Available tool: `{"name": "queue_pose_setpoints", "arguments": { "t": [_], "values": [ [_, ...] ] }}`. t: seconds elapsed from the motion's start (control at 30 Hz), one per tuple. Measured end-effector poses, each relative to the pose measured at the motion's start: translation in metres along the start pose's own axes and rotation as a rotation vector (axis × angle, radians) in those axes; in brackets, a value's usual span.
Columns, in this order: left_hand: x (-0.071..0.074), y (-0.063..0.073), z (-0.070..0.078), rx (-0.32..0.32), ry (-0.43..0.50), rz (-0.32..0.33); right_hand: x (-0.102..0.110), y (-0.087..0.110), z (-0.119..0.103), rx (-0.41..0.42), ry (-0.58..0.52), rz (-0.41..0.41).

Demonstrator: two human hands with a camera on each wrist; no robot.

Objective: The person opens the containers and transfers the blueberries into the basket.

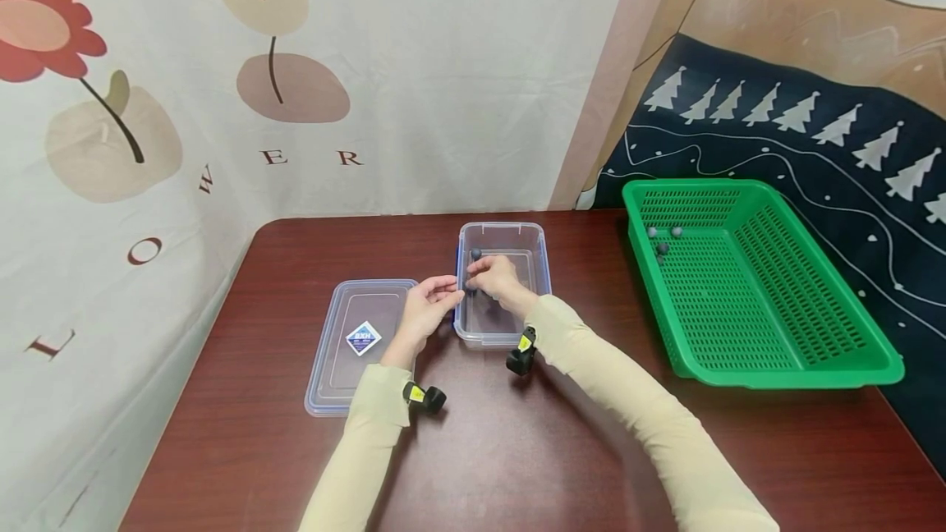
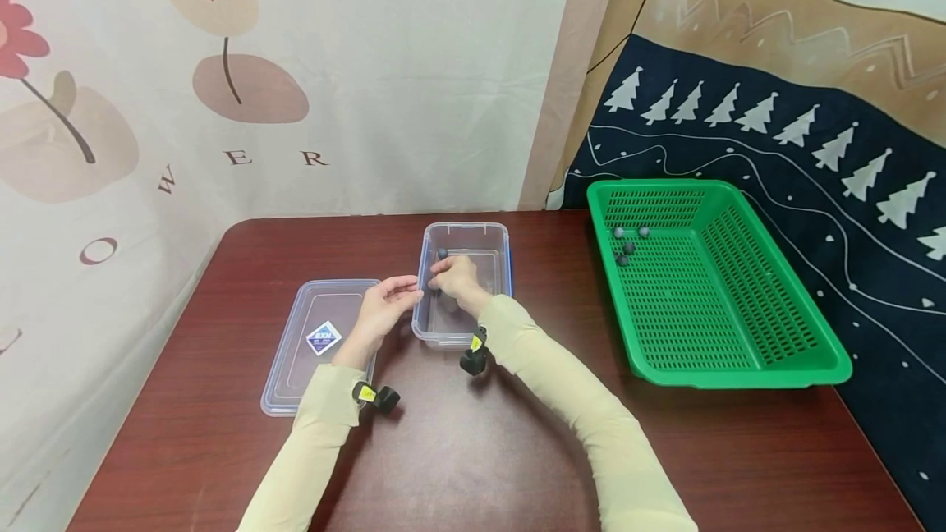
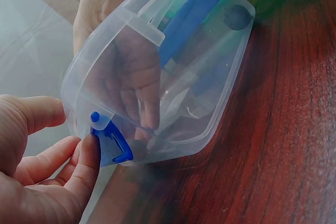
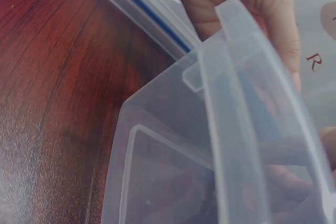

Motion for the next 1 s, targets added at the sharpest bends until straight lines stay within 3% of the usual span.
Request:
{"name": "queue_pose_setpoints", "arguments": {
  "t": [0.73, 1.0],
  "values": [
    [0.001, -0.001, -0.002, 0.002, 0.003, 0.007, -0.004, -0.006, 0.0, 0.011, 0.095, 0.012],
    [0.003, -0.021, -0.026, -0.004, 0.029, -0.006, 0.002, -0.005, 0.002, -0.043, 0.051, -0.008]
  ]
}}
Point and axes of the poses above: each hand's wrist, its own y-axis away from the middle knuckle, its own x-axis out of the back of the hand, z = x × y, the point moved 9 cm from there along -y, towards the middle knuckle, and after that the axes turned 6 degrees about x, right-handed, at the moved point
